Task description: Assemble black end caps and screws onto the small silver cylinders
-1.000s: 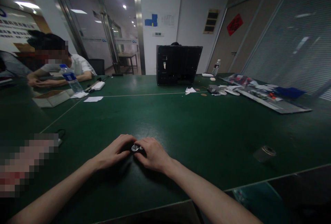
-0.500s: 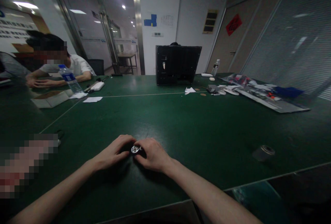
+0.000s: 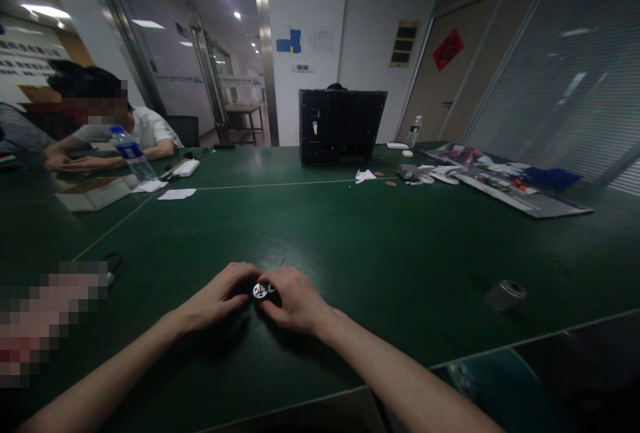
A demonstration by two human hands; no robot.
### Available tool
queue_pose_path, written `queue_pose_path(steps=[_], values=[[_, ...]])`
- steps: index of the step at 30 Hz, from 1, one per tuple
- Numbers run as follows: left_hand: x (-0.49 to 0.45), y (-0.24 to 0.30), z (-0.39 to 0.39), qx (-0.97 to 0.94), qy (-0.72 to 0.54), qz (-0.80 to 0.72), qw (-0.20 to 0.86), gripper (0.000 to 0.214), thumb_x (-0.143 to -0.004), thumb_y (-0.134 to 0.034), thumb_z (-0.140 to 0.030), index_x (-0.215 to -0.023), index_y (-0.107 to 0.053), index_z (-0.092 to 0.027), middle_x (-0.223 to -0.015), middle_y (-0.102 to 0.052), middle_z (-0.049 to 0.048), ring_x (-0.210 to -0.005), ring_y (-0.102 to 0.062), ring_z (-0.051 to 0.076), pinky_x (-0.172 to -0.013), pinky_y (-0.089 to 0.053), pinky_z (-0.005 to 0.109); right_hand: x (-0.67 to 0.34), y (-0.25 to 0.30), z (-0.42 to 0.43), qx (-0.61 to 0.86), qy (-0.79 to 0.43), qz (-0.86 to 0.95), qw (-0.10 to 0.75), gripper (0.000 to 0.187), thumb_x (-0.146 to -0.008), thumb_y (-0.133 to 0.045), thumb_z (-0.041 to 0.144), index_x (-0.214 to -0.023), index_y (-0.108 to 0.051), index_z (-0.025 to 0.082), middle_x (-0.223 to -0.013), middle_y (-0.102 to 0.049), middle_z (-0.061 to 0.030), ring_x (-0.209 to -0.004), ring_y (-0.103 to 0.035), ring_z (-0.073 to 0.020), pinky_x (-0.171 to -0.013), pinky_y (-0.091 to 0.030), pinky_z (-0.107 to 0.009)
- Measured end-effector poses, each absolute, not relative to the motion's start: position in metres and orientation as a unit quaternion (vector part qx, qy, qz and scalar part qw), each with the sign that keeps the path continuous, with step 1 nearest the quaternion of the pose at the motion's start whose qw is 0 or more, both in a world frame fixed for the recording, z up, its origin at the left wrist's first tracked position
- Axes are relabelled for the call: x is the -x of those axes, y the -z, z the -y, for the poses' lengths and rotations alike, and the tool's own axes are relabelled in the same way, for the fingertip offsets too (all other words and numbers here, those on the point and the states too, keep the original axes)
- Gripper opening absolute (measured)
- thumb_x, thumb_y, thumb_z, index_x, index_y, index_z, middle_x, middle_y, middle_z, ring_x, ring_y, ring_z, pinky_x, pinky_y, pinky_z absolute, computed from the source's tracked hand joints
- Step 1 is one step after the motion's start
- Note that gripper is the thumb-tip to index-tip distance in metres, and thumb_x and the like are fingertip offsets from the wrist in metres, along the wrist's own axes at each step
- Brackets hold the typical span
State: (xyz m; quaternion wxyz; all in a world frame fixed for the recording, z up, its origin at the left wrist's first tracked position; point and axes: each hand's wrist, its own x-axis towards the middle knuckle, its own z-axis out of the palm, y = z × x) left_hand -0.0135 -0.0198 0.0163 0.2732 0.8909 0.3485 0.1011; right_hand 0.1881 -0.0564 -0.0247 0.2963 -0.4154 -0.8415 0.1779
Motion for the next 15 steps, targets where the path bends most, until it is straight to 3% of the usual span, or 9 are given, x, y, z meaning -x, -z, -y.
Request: queue_pose_path(steps=[9,15], values=[[0.016,-0.015,0.018,-0.889,-0.100,-0.352,0.276,0.035,-0.076,-0.046,-0.021,-0.110,-0.055,-0.017,-0.111,-0.059,0.0084,-0.103,-0.050,0.026,-0.094,-0.040,0.039,-0.194,0.011,0.058,0.425,-0.170,0.829,0.323,0.029,-0.078,-0.062,0.022,-0.107,-0.057,0.018,-0.098,-0.066,-0.0052,-0.088,-0.059,-0.0175,-0.082,-0.042,-0.032],[0.016,-0.015,0.019,-0.885,-0.095,-0.356,0.285,0.035,-0.076,-0.046,-0.017,-0.109,-0.056,-0.018,-0.112,-0.058,0.0077,-0.106,-0.050,0.026,-0.096,-0.039,0.039,-0.234,-0.012,0.063,0.511,-0.148,0.769,0.355,0.021,-0.077,-0.063,0.026,-0.097,-0.060,0.019,-0.091,-0.066,-0.0034,-0.083,-0.060,-0.0167,-0.078,-0.045,-0.032]])
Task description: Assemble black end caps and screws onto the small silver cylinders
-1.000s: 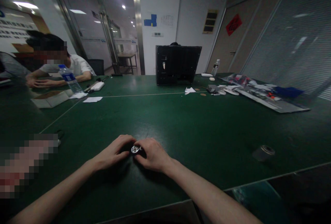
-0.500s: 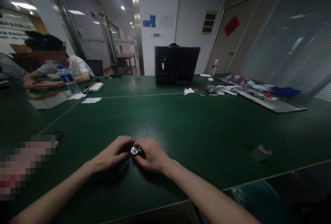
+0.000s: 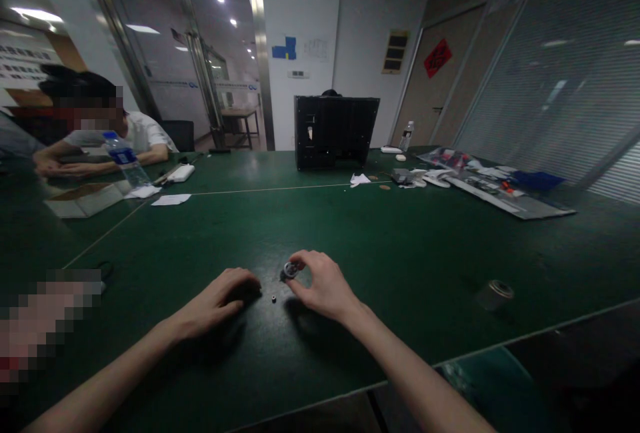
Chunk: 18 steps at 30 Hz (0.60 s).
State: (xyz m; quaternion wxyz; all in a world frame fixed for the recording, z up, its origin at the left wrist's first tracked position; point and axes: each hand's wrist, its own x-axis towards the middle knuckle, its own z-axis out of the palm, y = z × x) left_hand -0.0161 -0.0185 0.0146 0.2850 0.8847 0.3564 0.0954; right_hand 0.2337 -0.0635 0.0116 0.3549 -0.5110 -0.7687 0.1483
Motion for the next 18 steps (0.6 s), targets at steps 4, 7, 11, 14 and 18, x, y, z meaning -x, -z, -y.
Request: queue_pose_path(steps=[4,7,11,14,18], values=[[0.018,-0.014,0.019,-0.880,-0.094,-0.362,0.294,0.034,-0.078,-0.047,-0.020,-0.111,-0.056,-0.019,-0.115,-0.057,0.0075,-0.107,-0.049,0.025,-0.095,-0.040,0.039,-0.297,-0.027,0.069,0.582,-0.134,0.730,0.333,0.021,-0.078,-0.059,0.029,-0.097,-0.060,0.020,-0.093,-0.068,-0.0034,-0.085,-0.063,-0.0173,-0.080,-0.048,-0.032],[0.019,-0.016,0.020,-0.876,-0.092,-0.366,0.300,0.034,-0.079,-0.047,-0.021,-0.112,-0.055,-0.020,-0.115,-0.057,0.0076,-0.107,-0.049,0.026,-0.094,-0.041,0.040,-0.364,-0.032,0.073,0.663,-0.092,0.688,0.280,0.026,-0.076,-0.058,0.036,-0.097,-0.060,0.021,-0.095,-0.068,-0.0048,-0.086,-0.064,-0.0200,-0.080,-0.049,-0.034],[0.018,-0.018,0.021,-0.876,-0.092,-0.369,0.297,0.035,-0.079,-0.047,-0.022,-0.113,-0.054,-0.019,-0.115,-0.057,0.0080,-0.108,-0.049,0.026,-0.094,-0.041,0.040,-0.467,-0.024,0.077,0.756,-0.035,0.622,0.201,0.033,-0.069,-0.060,0.039,-0.096,-0.061,0.019,-0.091,-0.069,-0.0079,-0.081,-0.066,-0.0241,-0.075,-0.051,-0.036],[0.018,-0.017,0.021,-0.879,-0.093,-0.365,0.293,0.034,-0.080,-0.046,-0.023,-0.113,-0.054,-0.019,-0.115,-0.057,0.0087,-0.107,-0.050,0.026,-0.094,-0.041,0.040,-0.530,-0.013,0.080,0.801,-0.032,0.579,0.147,0.029,-0.065,-0.062,0.034,-0.089,-0.062,0.018,-0.087,-0.070,-0.0104,-0.081,-0.066,-0.0269,-0.076,-0.051,-0.038],[0.018,-0.014,0.020,-0.881,-0.099,-0.360,0.291,0.034,-0.081,-0.045,-0.024,-0.114,-0.053,-0.019,-0.116,-0.057,0.0085,-0.107,-0.050,0.025,-0.093,-0.042,0.038,-0.571,0.000,0.080,0.820,-0.078,0.563,0.075,0.026,-0.062,-0.065,0.034,-0.082,-0.064,0.017,-0.089,-0.070,-0.0134,-0.084,-0.066,-0.0302,-0.074,-0.050,-0.040]])
